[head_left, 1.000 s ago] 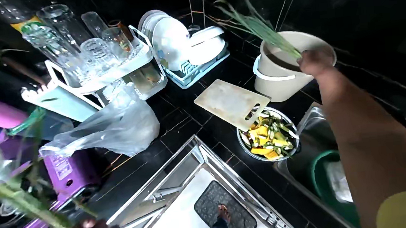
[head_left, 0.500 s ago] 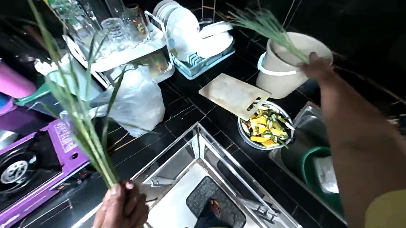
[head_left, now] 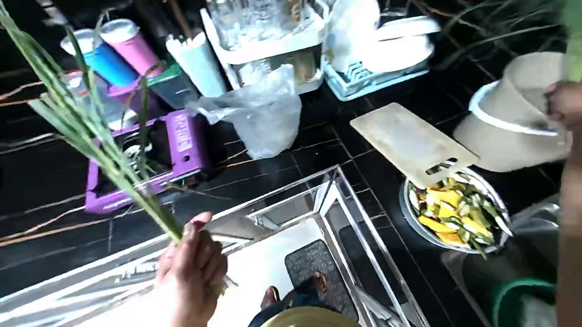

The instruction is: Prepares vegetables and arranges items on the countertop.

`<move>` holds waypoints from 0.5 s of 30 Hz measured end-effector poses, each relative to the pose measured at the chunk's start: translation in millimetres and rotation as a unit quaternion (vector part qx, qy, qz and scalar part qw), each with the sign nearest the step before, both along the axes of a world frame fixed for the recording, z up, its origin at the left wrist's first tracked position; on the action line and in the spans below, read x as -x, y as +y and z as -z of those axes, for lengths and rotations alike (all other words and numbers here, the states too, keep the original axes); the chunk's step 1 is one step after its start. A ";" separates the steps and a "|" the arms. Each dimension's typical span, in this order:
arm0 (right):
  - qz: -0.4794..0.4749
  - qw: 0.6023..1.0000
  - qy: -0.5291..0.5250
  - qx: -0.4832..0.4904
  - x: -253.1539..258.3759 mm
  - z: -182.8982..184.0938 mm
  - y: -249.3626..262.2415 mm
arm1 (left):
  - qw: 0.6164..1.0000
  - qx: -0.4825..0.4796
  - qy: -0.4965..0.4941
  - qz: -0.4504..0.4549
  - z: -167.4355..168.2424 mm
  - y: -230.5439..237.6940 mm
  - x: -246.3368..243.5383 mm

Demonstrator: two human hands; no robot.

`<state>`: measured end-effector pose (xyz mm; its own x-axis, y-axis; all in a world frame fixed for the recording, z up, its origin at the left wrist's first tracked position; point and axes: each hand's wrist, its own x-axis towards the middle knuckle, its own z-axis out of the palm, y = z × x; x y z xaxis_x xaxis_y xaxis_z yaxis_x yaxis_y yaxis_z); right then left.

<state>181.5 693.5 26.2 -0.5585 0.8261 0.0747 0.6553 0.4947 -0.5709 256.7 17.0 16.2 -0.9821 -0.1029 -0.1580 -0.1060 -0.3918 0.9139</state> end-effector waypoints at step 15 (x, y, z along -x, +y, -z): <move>-0.407 0.727 0.215 0.509 -55.2 66.8 -552.7 | 0.963 0.175 0.026 0.202 50.0 3.3 20.7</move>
<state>236.8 140.8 -40.6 -0.9994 -0.0168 -0.0319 0.0346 -0.2037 -0.9784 236.0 20.4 -33.8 -0.9589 0.2511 -0.1322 -0.1353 0.0051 0.9908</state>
